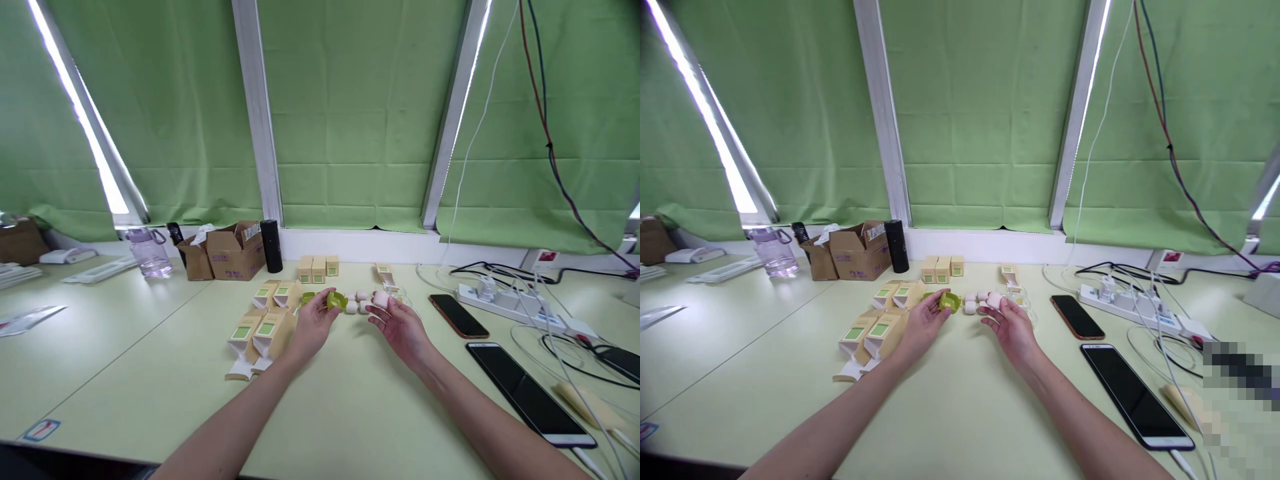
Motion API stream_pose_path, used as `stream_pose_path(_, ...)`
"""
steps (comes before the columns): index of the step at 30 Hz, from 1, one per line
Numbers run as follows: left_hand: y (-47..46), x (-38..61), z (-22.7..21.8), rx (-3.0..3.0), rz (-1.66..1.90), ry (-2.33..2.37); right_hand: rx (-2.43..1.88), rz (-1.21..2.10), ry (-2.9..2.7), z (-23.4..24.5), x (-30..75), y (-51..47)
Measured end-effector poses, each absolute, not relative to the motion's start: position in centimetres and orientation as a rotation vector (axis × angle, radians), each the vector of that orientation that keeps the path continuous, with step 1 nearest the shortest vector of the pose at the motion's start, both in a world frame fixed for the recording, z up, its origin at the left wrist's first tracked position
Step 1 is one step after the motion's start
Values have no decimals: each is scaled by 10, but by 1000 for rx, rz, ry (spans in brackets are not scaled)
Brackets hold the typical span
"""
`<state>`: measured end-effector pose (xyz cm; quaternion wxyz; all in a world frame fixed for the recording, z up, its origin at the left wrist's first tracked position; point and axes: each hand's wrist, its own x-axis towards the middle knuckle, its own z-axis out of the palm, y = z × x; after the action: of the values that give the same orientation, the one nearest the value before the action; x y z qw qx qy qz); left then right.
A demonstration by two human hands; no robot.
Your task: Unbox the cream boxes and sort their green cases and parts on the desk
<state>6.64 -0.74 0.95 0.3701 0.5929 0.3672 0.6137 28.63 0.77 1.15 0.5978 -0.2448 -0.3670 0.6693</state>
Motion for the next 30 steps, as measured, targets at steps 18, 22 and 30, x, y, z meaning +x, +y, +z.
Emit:
stream_pose_path(18,-12,69,11,1493,1609,1030,-524,1451,-1008,20,282,-3)
stream_pose_path(22,-13,69,11,1521,1606,1049,-642,1313,-1129,21,283,-3)
stream_pose_path(30,-12,70,9,1547,1632,1096,-875,794,-1395,7,288,10)
